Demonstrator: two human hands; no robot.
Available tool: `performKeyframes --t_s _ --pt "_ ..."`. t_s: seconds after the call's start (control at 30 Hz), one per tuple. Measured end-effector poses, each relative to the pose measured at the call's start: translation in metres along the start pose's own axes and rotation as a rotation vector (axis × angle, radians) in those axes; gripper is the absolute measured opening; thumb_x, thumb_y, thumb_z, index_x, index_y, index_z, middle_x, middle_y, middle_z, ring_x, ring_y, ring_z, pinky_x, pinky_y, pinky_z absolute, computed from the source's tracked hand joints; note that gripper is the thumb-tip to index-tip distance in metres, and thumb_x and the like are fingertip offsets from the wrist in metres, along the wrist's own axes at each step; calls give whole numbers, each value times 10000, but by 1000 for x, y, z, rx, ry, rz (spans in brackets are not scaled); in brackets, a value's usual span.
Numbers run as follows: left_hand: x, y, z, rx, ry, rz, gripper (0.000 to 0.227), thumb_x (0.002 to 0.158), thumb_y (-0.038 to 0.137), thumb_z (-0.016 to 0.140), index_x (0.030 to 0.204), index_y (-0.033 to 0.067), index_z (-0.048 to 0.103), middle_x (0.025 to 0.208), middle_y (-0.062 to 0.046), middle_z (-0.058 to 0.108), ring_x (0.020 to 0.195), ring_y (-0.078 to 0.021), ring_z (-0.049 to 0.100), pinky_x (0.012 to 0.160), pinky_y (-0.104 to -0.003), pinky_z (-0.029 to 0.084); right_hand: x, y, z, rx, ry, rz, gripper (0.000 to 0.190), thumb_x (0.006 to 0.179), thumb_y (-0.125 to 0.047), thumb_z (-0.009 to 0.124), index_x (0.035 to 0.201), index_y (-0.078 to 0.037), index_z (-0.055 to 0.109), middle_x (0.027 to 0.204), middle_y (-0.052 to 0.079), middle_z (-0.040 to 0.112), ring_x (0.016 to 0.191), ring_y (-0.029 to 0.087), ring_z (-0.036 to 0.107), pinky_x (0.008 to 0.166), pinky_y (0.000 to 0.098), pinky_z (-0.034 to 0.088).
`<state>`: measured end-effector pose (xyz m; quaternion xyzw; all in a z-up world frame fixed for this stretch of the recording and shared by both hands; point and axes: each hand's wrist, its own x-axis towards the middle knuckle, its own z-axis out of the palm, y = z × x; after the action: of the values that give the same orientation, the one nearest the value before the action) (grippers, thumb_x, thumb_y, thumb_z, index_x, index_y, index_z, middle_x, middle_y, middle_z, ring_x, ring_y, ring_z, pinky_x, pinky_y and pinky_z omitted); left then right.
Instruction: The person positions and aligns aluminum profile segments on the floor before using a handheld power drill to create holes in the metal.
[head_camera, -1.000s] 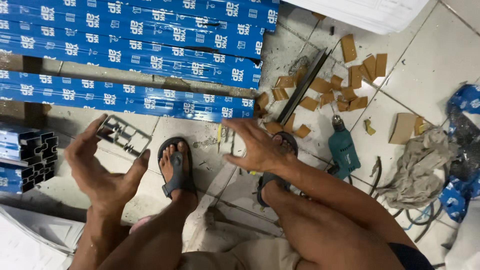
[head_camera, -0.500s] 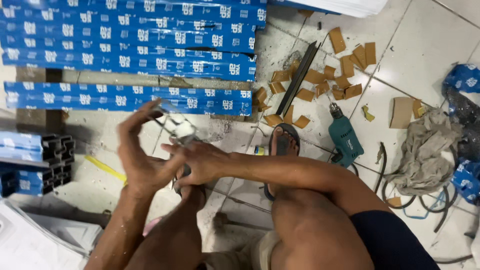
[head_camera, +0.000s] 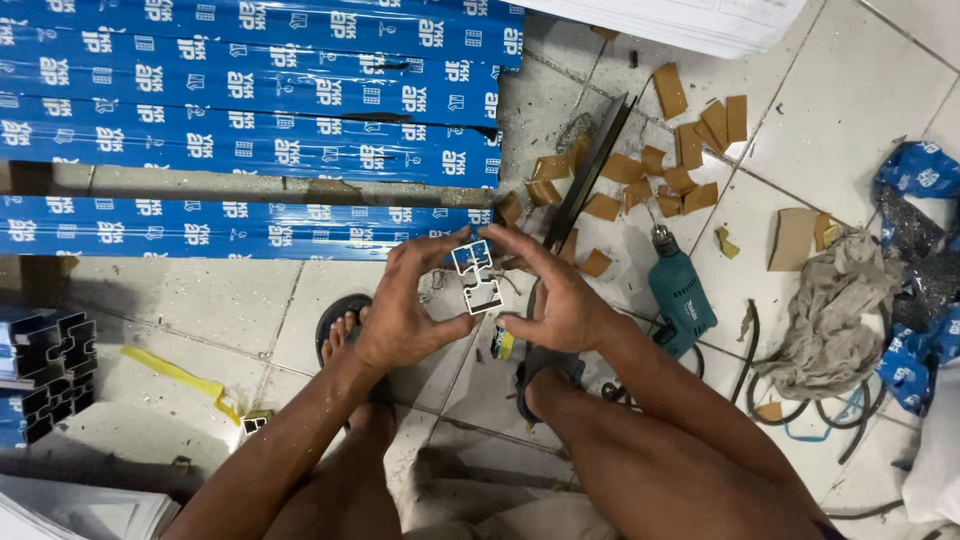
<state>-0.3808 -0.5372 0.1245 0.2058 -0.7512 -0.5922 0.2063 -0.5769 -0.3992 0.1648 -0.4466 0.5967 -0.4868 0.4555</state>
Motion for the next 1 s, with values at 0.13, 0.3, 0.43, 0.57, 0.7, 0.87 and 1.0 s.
performKeyframes --t_s 0.13,0.3,0.43,0.57,0.7,0.87,1.0 --pt "0 -4 9 71 -1 47 762 661 162 905 1327 86 542 1430 -120 643 1333 -361 581 1155 -520 302 2 19 -3 -42 -48 7 923 777 10 805 1595 -148 407 1538 218 520 930 305 733 594 303 617" --pt "7 10 9 107 -20 56 746 690 148 896 1341 85 538 1454 -140 617 1348 -393 561 1145 -606 292 -4 32 -2 -48 -34 -16 910 796 -16 802 1603 -139 399 1572 232 477 1269 477 588 955 556 576" --pt "11 13 10 149 -49 58 728 705 135 878 1349 62 547 1442 -162 616 1360 -428 536 1147 -655 265 -8 45 -3 -50 10 54 864 802 -63 828 1571 -224 467 1521 135 551 712 210 729 489 238 563" --pt "16 13 12 191 -65 40 775 694 87 875 1395 52 549 1409 -176 632 1350 -448 530 1147 -686 247 -8 53 -3 -74 53 56 853 774 -55 848 1541 -190 499 1452 173 584 636 238 716 435 261 552" --pt "18 -4 14 278 -65 80 803 688 152 882 1418 117 549 1453 -77 621 1387 -360 523 1174 -615 253 -5 55 -2 -92 87 53 846 753 -48 863 1519 -165 523 1400 201 609 580 259 706 394 278 544" --pt "29 -5 12 376 -95 96 901 649 130 922 1450 50 518 1422 -158 639 1363 -399 530 1185 -639 240 1 52 -4 -172 102 -43 847 731 73 812 1502 23 464 1423 311 553 1263 513 574 1053 609 501" --pt "32 -18 15 395 -81 122 924 637 168 925 1457 67 510 1424 -125 644 1350 -368 548 1193 -609 252 -2 64 -4 -176 91 -7 825 755 58 801 1497 42 439 1429 324 537 1329 530 509 1113 654 428"
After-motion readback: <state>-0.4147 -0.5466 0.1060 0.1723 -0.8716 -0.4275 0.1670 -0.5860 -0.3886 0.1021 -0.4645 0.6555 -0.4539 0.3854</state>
